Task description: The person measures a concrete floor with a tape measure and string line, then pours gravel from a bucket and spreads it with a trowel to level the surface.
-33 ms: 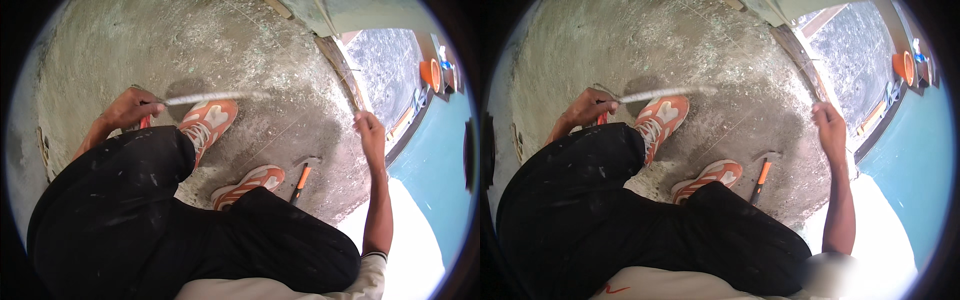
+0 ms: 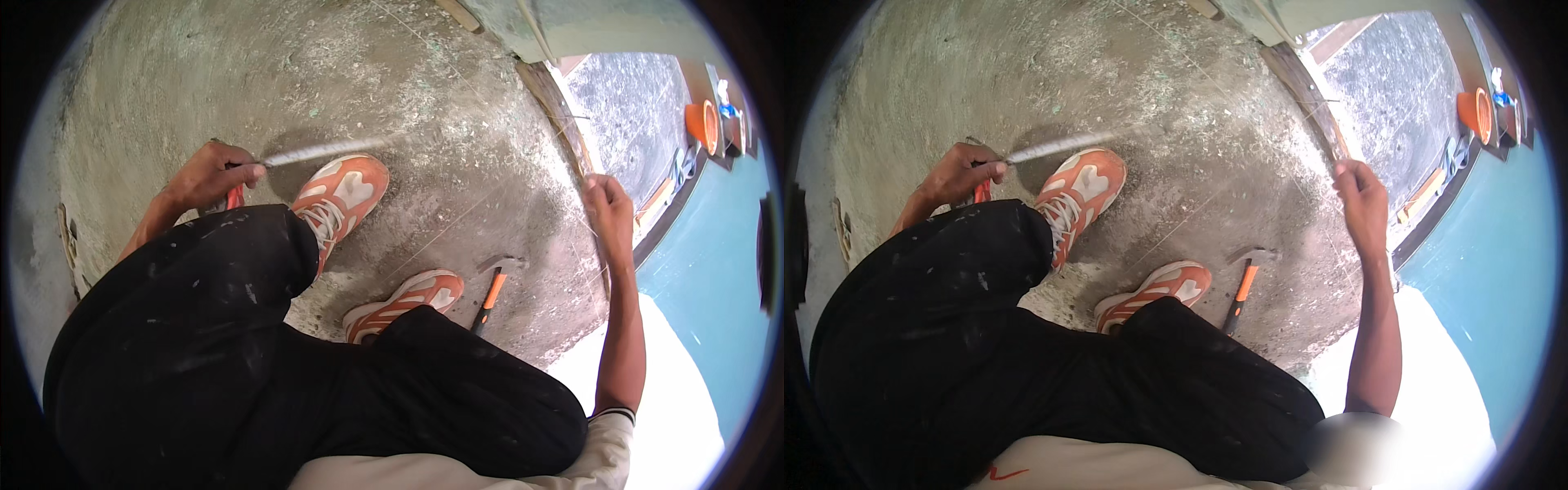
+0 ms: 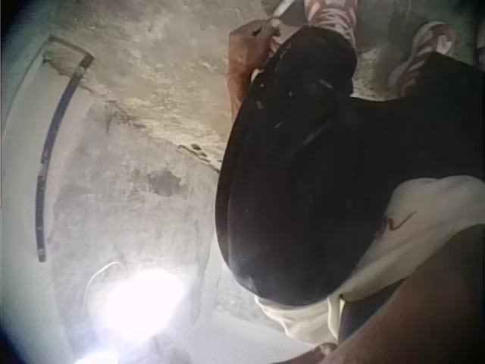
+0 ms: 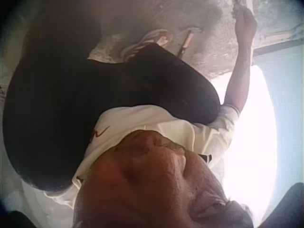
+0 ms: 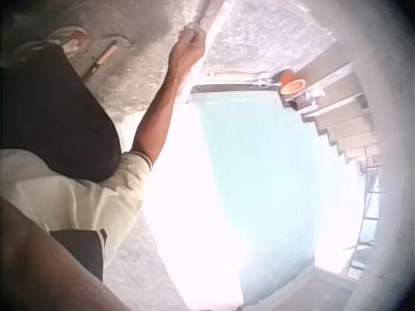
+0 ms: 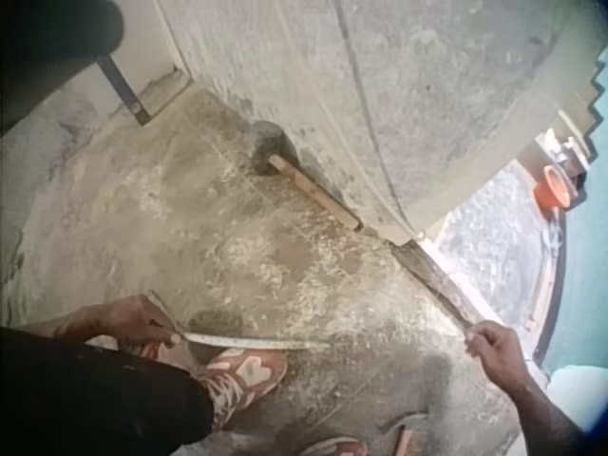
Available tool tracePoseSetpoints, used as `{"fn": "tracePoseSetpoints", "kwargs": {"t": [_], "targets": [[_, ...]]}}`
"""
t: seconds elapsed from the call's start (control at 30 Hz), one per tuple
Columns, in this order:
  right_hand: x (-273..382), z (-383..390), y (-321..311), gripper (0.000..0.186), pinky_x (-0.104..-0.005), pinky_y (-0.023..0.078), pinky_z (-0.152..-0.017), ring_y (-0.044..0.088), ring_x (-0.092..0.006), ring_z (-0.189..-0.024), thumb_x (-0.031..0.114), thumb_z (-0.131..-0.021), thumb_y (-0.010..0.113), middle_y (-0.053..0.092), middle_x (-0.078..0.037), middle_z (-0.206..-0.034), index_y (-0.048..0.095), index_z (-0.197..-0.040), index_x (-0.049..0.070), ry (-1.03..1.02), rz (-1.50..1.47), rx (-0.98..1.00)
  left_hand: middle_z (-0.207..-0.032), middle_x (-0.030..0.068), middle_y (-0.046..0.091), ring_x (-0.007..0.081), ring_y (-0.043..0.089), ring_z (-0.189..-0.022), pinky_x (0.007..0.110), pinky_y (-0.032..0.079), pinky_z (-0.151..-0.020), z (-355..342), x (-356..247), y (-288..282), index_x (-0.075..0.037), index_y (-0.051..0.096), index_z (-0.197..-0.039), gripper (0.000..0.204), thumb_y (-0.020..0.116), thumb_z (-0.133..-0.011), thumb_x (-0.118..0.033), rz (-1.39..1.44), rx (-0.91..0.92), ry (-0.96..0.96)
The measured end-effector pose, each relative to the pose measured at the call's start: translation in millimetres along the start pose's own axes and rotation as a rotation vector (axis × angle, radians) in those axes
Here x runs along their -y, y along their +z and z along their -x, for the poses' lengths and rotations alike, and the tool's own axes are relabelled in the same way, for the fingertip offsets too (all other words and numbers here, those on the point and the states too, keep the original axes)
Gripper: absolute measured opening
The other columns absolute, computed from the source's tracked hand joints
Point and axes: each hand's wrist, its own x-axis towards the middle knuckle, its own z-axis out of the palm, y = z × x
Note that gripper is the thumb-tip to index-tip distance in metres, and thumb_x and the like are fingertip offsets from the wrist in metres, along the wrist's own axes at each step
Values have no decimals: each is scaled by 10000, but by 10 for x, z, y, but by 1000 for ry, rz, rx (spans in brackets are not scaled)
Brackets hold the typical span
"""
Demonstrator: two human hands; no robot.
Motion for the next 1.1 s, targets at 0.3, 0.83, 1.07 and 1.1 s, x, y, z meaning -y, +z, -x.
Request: {"fn": "tracePoseSetpoints", "kwargs": {"t": [0.3,0.83,1.07,1.1], "targets": [[460,-1023,-26,379,-325,560,-780,699,-178,-866,312,-1028,608,738,-129,-970,705,-1223,2,-129,108,-28,-753,80,663,153,593,-723,344,468,-674,16,496,166,29,721,-866,409,670,-1014,-349,83,-300,-2],[751,-1593,50,308,-449,563,-846,748,-381,-869,270,-878,709,754,-239,-888,777,-969,-17,4,796,86,-708,60,633,132,586,-687,325,461,-651,-122,714,-157,23,698,-841,370,680,-1020,-299,127,-286,80],[732,-1608,52,299,-404,538,-757,725,-283,-765,252,-893,711,740,-191,-798,771,-973,-29,96,692,93,-725,72,618,141,570,-674,334,451,-631,-202,719,-302,28,679,-844,349,661,-1030,-267,129,-190,27],[680,-1616,61,295,-398,534,-750,718,-270,-755,249,-897,709,737,-184,-793,771,-976,-29,97,679,90,-734,77,615,146,568,-675,334,447,-630,-202,725,-318,31,669,-845,347,651,-1034,-260,118,-170,21]]}}
